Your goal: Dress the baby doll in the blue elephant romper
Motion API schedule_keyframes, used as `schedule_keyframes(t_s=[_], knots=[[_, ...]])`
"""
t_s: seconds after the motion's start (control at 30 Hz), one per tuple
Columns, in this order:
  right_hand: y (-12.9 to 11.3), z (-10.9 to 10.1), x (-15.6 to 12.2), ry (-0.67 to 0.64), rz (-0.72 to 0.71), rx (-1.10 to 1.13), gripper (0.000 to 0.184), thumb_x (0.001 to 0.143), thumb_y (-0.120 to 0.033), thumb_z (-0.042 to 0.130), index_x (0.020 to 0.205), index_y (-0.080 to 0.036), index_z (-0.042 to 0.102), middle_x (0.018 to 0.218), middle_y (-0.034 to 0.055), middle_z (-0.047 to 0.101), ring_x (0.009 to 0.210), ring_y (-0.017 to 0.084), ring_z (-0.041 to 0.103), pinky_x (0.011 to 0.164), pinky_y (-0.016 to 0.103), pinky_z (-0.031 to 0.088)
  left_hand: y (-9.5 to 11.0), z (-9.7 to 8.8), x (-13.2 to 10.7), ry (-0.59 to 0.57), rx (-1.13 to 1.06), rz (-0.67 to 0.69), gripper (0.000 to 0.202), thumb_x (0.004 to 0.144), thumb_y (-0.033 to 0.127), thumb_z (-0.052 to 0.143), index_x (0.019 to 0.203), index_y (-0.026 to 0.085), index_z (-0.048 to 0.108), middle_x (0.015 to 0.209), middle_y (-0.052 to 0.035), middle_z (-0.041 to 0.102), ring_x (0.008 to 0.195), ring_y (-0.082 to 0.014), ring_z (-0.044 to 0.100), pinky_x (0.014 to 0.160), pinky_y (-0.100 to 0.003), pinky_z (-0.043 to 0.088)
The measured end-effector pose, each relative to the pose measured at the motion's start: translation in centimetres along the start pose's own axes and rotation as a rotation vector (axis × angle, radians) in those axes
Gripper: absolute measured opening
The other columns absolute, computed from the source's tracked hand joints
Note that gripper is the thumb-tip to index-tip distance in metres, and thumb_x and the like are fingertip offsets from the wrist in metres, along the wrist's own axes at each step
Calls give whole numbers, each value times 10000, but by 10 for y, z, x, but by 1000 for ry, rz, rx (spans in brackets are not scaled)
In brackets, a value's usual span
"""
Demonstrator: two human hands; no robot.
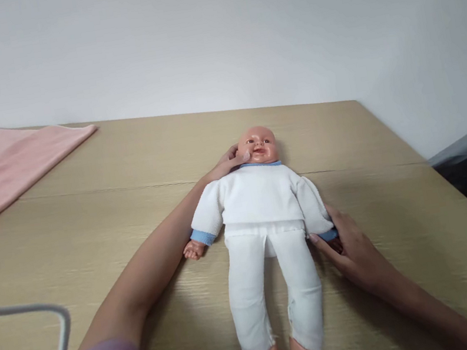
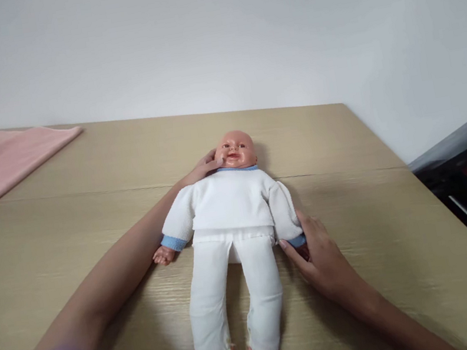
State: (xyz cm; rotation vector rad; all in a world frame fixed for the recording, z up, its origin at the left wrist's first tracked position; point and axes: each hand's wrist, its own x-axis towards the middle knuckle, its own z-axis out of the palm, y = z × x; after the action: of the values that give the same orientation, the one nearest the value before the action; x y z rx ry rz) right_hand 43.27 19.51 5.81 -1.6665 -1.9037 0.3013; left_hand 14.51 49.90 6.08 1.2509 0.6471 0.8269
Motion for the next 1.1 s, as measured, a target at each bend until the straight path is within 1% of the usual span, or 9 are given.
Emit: schedule_keyframes(t_s=[0.2,0.3,0.5,0.8,0.87,0.93,1.03,1.07,1.1], knots=[[2,1,-1,5,5,-4,627,1144,-616,613,1624,-223,521,1349,203,752,1229,406,752,1049,589,645,-7,-4,5,1,-5,19,1134,642,651,1072,1564,168,621,1720,-234,622,1665,-502,519,1410,-619,373],[3,1,-1,0,-3,-5,635,1147,-617,609,1628,-214,515,1372,213,747,1250,411,747,1059,595,642,-7,-4,5,-2,-7,31,1134,664,651,1065,1580,171,600,1727,-231,615,1667,-495,519,1412,-618,374],[2,1,-1,11,22,14,635,1135,-626,616,1617,-220,537,1378,213,753,1246,416,752,1060,597,639,-7,-2,5,-7,-7,34,1185,643,670,1068,1597,168,575,1750,-243,587,1677,-503,503,1417,-627,367],[0,-1,1,9,21,10,603,1135,-599,627,1611,-239,548,1333,193,757,1210,404,746,1040,595,644,2,2,-2,-16,56,38,1198,642,734,1041,1603,178,591,1722,-242,613,1671,-521,504,1411,-649,374],[0,0,1,26,6,-5,600,1136,-594,628,1618,-247,548,1362,195,743,1246,411,726,1076,623,629,6,4,-4,-13,65,36,1200,656,740,1032,1612,170,583,1736,-249,596,1677,-524,494,1420,-652,361],[-2,2,0,70,-4,-19,686,1125,-600,647,1692,-248,487,1472,215,698,1335,431,687,1147,681,589,10,6,-7,-12,87,41,1174,686,746,1017,1608,161,586,1745,-254,583,1685,-524,481,1433,-655,336],[-7,4,-1,180,25,25,909,1098,-583,696,1826,-247,267,1707,248,529,1501,449,594,1215,733,540,21,8,-15,-32,137,48,1167,714,727,1010,1640,175,563,1775,-247,542,1710,-509,443,1446,-657,306],[-9,3,-1,220,35,54,931,1093,-557,708,1833,-250,233,1748,247,483,1542,441,567,1223,724,541,26,7,-19,-44,151,38,1183,723,710,1009,1673,191,530,1795,-242,514,1720,-498,430,1446,-657,304],[-12,2,-1,255,35,81,905,1091,-520,715,1818,-254,246,1768,241,460,1575,428,544,1232,710,541,32,5,-22,-45,168,20,1202,735,691,1005,1710,215,487,1814,-238,483,1728,-487,418,1445,-660,304]])
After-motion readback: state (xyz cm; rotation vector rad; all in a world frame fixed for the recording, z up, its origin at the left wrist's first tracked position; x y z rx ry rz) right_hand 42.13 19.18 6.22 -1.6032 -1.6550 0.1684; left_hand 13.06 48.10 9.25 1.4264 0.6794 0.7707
